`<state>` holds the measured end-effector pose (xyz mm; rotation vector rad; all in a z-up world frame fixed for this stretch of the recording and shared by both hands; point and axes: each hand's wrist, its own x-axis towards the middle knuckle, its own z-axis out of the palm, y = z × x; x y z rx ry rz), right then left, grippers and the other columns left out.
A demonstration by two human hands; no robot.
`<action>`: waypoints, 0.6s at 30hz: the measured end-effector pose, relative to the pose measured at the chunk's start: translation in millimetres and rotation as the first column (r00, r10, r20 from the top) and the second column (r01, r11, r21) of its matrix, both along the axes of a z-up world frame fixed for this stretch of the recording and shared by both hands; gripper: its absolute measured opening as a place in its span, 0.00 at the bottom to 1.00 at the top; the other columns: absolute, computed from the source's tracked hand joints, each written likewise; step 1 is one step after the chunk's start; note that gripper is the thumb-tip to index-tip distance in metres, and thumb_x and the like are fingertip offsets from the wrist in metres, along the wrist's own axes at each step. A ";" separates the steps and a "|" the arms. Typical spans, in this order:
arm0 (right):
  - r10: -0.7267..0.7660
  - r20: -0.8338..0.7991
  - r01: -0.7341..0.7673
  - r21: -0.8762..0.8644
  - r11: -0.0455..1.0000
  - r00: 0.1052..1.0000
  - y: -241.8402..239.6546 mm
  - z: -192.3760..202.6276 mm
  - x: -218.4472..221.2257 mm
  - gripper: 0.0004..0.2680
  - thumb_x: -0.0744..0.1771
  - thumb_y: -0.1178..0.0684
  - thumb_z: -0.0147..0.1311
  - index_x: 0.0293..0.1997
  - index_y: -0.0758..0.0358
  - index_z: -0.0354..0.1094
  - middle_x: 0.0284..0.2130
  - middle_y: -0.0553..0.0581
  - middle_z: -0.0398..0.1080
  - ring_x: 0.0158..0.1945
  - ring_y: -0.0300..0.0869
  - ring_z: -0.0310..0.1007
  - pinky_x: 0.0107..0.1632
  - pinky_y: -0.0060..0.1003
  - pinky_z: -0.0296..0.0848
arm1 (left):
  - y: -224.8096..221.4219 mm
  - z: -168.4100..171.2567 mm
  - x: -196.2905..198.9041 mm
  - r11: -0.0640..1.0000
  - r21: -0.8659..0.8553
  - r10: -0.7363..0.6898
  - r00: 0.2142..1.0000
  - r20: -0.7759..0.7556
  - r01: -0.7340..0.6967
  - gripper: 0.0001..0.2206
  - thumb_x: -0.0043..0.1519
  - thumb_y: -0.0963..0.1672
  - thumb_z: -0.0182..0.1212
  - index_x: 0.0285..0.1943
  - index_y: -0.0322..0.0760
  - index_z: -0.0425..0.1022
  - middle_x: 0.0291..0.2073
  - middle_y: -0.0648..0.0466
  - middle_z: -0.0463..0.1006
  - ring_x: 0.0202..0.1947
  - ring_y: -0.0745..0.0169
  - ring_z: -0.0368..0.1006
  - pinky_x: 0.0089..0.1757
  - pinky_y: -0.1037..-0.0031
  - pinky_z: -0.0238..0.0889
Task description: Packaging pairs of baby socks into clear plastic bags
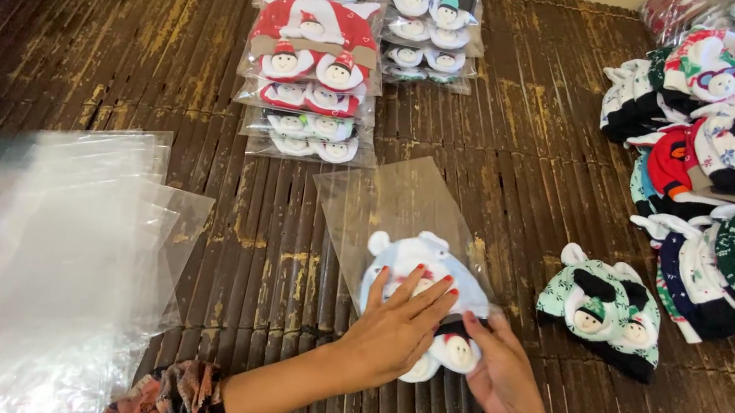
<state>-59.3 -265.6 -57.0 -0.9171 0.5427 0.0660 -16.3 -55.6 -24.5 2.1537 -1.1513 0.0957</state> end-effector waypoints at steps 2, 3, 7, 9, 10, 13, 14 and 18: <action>0.014 0.025 -0.015 0.012 1.000 1.000 -5.9 -12.0 6.8 0.18 0.67 0.61 0.47 0.66 0.75 0.58 0.48 0.69 0.71 0.44 0.46 0.73 0.46 0.39 0.75 | 1.0 2.9 3.5 1.000 0.017 -0.006 1.000 0.018 0.005 0.25 0.64 0.41 0.53 0.72 0.30 0.60 0.72 0.38 0.61 0.75 0.29 0.45 0.63 0.29 0.26; 0.034 0.049 -0.035 0.024 0.999 0.998 -7.9 -18.4 11.0 0.18 0.68 0.61 0.44 0.66 0.77 0.57 0.48 0.70 0.71 0.45 0.47 0.73 0.49 0.42 0.75 | 2.7 4.0 5.2 0.999 0.034 -0.006 0.999 0.035 0.005 0.24 0.65 0.42 0.51 0.72 0.29 0.61 0.70 0.38 0.64 0.74 0.31 0.48 0.63 0.29 0.24; 0.060 0.088 -0.069 0.104 0.992 0.994 2.6 30.3 0.3 0.16 0.66 0.60 0.45 0.60 0.76 0.60 0.50 0.69 0.68 0.53 0.52 0.67 0.58 0.47 0.66 | 9.7 10.9 10.7 0.999 0.042 0.010 1.000 0.026 -0.011 0.22 0.66 0.43 0.49 0.70 0.29 0.64 0.68 0.40 0.67 0.73 0.34 0.51 0.63 0.30 0.26; 0.086 0.059 -0.086 -0.003 0.996 0.995 4.5 56.2 -9.4 0.27 0.60 0.68 0.40 0.70 0.81 0.51 0.59 0.76 0.62 0.59 0.58 0.63 0.61 0.51 0.64 | 10.1 4.6 15.1 0.999 0.008 0.034 0.999 0.040 -0.035 0.21 0.66 0.44 0.52 0.69 0.33 0.67 0.68 0.44 0.68 0.73 0.38 0.52 0.63 0.31 0.27; 0.089 0.056 -0.089 -0.004 0.996 0.994 2.3 59.8 -14.2 0.27 0.60 0.68 0.40 0.70 0.81 0.51 0.59 0.76 0.62 0.59 0.58 0.63 0.61 0.51 0.64 | 10.7 3.4 15.5 0.999 0.008 0.037 0.999 0.038 -0.038 0.21 0.66 0.44 0.52 0.69 0.33 0.67 0.68 0.44 0.68 0.73 0.38 0.52 0.63 0.31 0.27; 0.057 -0.010 -0.058 -0.182 0.982 0.998 -6.8 61.8 -31.1 0.25 0.64 0.66 0.38 0.73 0.74 0.50 0.66 0.75 0.61 0.63 0.58 0.64 0.63 0.51 0.65 | 8.3 -9.3 16.0 1.000 0.030 0.004 0.999 0.043 -0.006 0.22 0.66 0.45 0.53 0.69 0.33 0.66 0.71 0.43 0.64 0.74 0.33 0.48 0.62 0.27 0.28; 0.072 -0.007 -0.069 -0.383 0.921 0.997 -10.3 57.4 -36.1 0.23 0.64 0.66 0.44 0.70 0.71 0.55 0.65 0.70 0.64 0.62 0.54 0.66 0.64 0.49 0.66 | 6.3 -18.5 16.5 0.996 0.094 -0.017 0.996 0.082 0.009 0.25 0.66 0.47 0.52 0.72 0.33 0.62 0.73 0.43 0.59 0.75 0.32 0.42 0.62 0.26 0.25; 0.304 0.142 0.076 -0.973 0.220 0.942 -15.0 27.6 -50.7 0.12 0.62 0.64 0.57 0.49 0.60 0.68 0.51 0.58 0.72 0.50 0.46 0.75 0.54 0.43 0.80 | -0.4 -32.5 16.0 0.969 0.247 -0.052 0.996 0.078 0.031 0.27 0.69 0.49 0.44 0.76 0.33 0.55 0.76 0.40 0.50 0.77 0.32 0.30 0.61 0.26 0.16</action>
